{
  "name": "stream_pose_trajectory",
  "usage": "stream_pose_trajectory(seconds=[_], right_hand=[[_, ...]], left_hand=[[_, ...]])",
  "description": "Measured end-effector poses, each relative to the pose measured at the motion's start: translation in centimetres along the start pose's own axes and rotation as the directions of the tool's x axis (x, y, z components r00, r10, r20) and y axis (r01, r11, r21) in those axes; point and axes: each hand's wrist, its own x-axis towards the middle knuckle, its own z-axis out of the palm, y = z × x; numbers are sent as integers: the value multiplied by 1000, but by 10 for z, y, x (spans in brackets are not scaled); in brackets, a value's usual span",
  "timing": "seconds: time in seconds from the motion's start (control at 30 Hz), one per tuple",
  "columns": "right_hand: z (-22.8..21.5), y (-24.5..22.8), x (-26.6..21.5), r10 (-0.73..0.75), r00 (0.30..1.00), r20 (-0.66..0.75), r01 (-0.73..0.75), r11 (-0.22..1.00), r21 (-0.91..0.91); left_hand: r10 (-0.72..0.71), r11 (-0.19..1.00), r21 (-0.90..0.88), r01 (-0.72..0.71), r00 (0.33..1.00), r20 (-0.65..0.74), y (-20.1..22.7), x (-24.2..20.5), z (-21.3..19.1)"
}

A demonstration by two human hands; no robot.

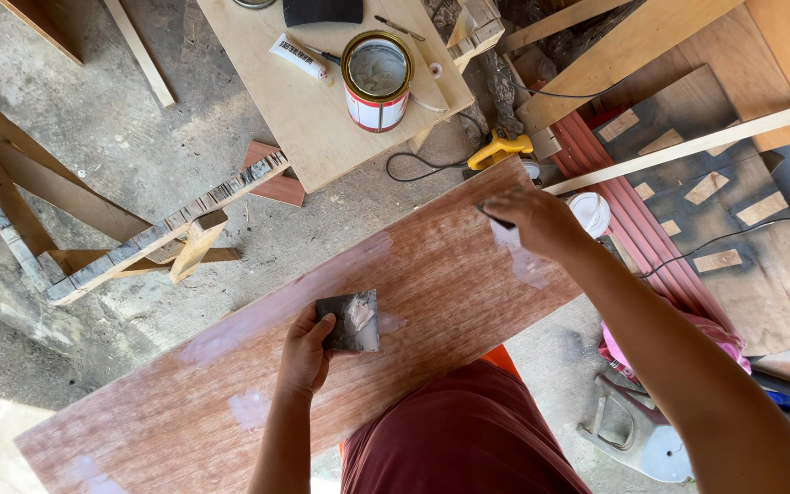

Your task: The person uses two small metal scrapers to spread a white filler substance across a long wooden plank. They work on the flat surface and then move to the edges, smoothing the filler into the wood grain.

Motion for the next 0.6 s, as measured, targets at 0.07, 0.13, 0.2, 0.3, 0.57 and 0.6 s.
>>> stream_pose_trajectory(seconds=[0.07, 0.13, 0.2, 0.3, 0.57, 0.6], right_hand=[[2, 1, -23, -103, 994, 45, 106, 992, -72], [27, 1, -57, -129, 991, 43, 132, 989, -62], [44, 1, -97, -156, 987, 41, 158, 986, -52], [58, 3, -150, -135, 989, 64, 136, 991, -12], [-7, -62, -129, 324, 939, -114, -186, 758, 625], [-12, -76, -121, 318, 942, -107, -182, 754, 631]], left_hand=[[6, 1000, -17, -6, 1000, -1, -14, 11, -12], [6, 1000, -26, -6, 1000, 6, 4, -6, 10], [6, 999, -35, -6, 1000, 13, 15, -15, 26], [2, 1000, -26, -2, 1000, 14, 16, -13, 34], [61, 973, 217, -82, 993, 100, 33, -9, 93], [61, 972, 221, -79, 994, 88, 42, -16, 105]])
